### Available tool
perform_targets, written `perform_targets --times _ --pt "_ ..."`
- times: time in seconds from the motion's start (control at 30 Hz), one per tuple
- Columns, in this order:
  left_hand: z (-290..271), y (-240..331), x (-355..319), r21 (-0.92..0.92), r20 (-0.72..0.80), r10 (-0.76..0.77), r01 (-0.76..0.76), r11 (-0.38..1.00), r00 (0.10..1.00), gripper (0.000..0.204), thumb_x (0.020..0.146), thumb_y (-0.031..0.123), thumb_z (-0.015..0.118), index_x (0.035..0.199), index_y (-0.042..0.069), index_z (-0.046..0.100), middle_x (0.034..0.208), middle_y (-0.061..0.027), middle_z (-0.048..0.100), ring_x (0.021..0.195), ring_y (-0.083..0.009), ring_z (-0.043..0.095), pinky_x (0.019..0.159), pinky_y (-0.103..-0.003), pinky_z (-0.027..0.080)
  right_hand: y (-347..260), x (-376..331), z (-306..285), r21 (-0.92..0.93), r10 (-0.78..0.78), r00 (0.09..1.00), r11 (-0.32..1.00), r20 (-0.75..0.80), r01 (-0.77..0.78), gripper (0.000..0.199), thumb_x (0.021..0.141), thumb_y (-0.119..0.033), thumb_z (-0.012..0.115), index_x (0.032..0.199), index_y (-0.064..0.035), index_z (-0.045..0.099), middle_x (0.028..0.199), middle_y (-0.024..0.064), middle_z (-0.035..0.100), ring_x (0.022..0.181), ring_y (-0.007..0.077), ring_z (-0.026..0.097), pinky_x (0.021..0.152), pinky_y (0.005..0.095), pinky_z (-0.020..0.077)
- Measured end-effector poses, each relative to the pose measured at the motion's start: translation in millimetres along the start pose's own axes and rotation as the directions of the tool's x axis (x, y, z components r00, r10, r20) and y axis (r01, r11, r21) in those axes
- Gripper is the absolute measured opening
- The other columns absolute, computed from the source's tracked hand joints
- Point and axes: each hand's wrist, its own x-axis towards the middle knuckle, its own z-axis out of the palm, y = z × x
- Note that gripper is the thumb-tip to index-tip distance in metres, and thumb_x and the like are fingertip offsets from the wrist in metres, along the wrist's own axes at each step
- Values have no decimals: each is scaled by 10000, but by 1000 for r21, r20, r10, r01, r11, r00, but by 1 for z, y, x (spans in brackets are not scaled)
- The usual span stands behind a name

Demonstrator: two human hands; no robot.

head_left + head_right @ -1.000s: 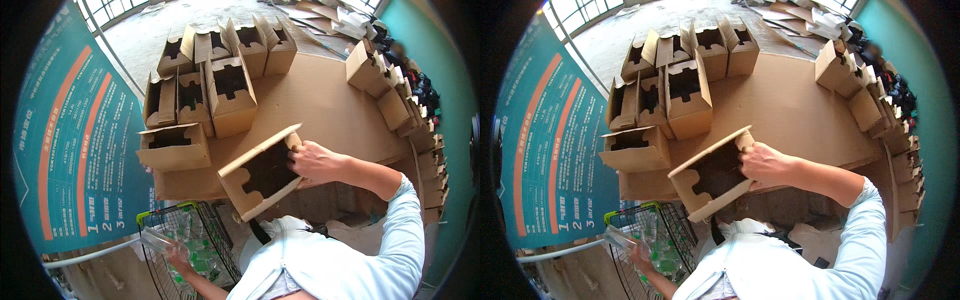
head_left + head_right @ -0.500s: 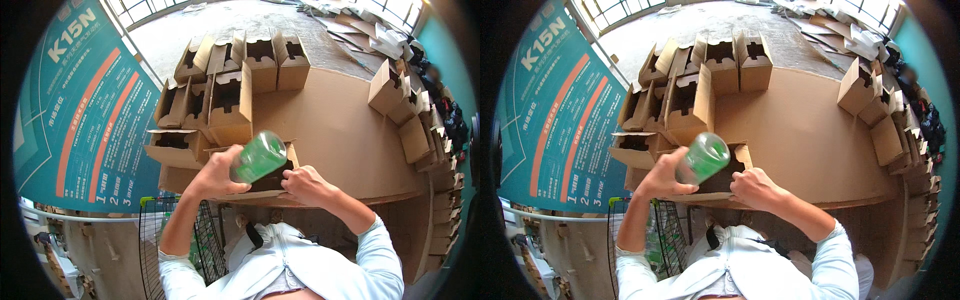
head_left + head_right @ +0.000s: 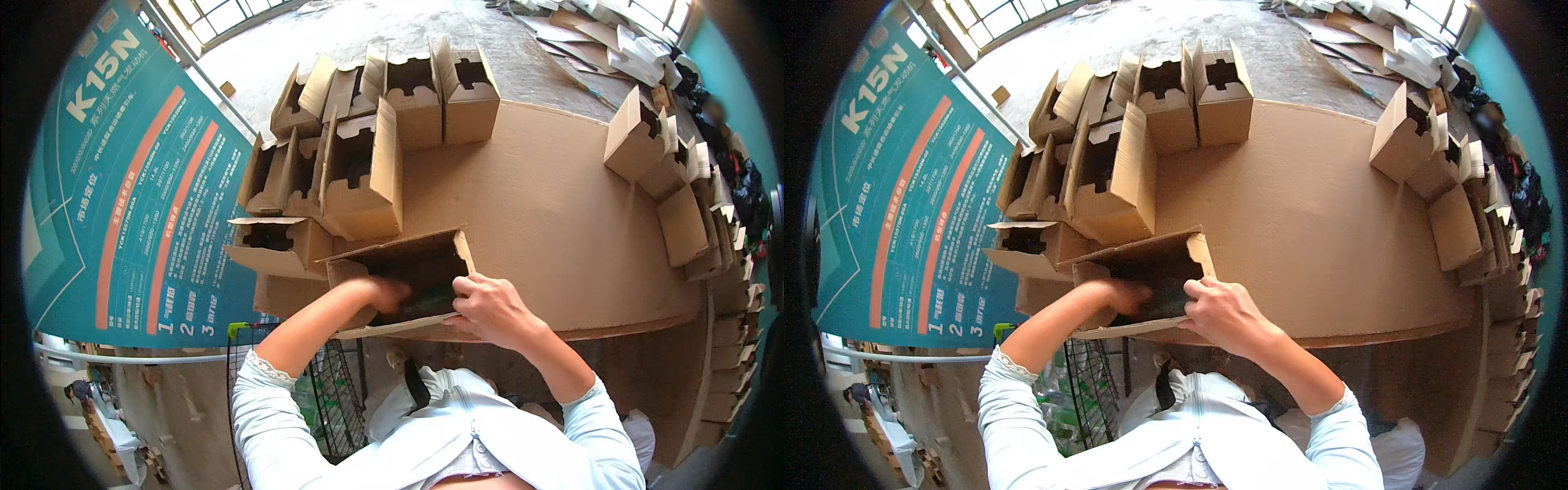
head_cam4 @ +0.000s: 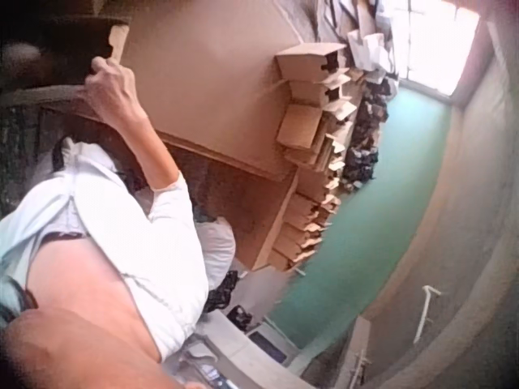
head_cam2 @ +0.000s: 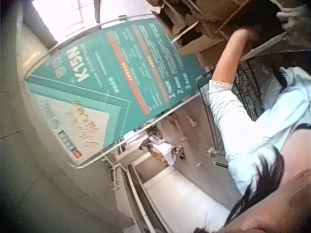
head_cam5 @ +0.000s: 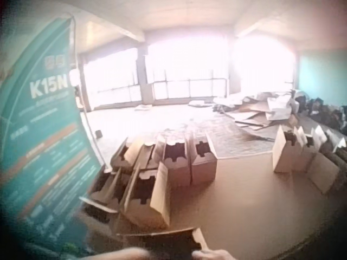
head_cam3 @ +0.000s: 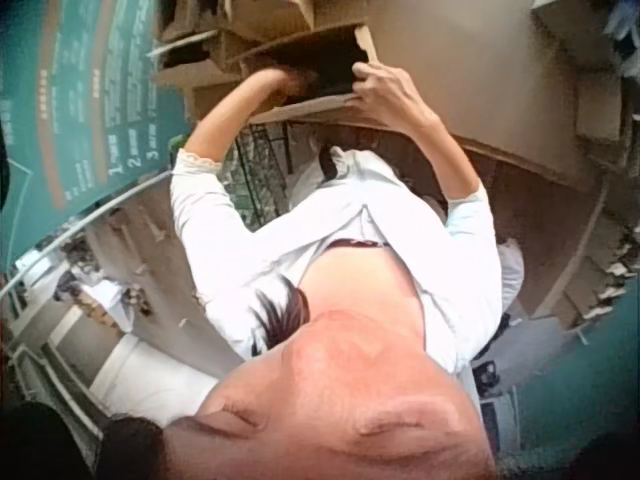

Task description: The person places green-capped bottles into cardboard boxes and closes the box flaps.

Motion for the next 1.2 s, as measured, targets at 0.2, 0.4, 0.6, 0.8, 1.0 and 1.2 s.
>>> perform_targets --times 0.2,0.4,0.6,0.8,1.0,1.2 --pt "13 -11 -65 -313 -552 268 -494 811 790 406 973 108 468 1374 57 503 1327 -185 569 1178 -345 562 1033 -380 430 -1 7 -1 17 14 1000 1000 3 -14 304 779 -332 745 672 -60 664 795 51 528 770 211 572 649 343 516" --pt "147 -70 -181 -362 -912 -330 -859 362 245 367 976 204 518 1266 -14 574 1321 -204 571 1244 -298 546 1034 -414 439 -7 4 -3 -5 125 989 992 77 -125 269 770 -283 760 687 -45 665 822 57 521 795 204 558 675 354 507" --pt "513 -210 -56 -873 48 -946 473 116 321 529 772 147 756 1243 -15 576 1188 -240 606 1115 -363 586 940 -458 466 -16 12 -7 -85 183 979 981 89 -175 264 717 -287 799 727 -41 704 829 60 539 794 210 559 701 355 513" --pt "651 -124 63 -418 288 -628 685 597 723 1028 725 559 755 1522 143 257 1551 -168 291 1435 -331 270 1171 -531 198 -21 12 -7 -69 267 963 962 37 -264 289 697 -289 813 707 -34 677 841 67 560 820 247 577 710 374 511" --pt "595 -113 31 -345 346 -523 624 701 779 1067 686 480 818 1516 112 258 1534 -182 320 1439 -309 268 1181 -501 174 -29 15 -11 -99 330 941 941 73 -323 274 694 -266 812 721 -26 683 838 76 558 840 261 582 719 393 500" --pt "650 -117 79 -786 262 -494 480 389 829 1123 636 470 852 1478 8 271 1476 -238 365 1381 -361 340 1134 -463 279 -34 17 -6 -140 316 948 941 36 -308 263 688 -257 811 736 -28 690 855 75 570 850 265 585 729 394 504"
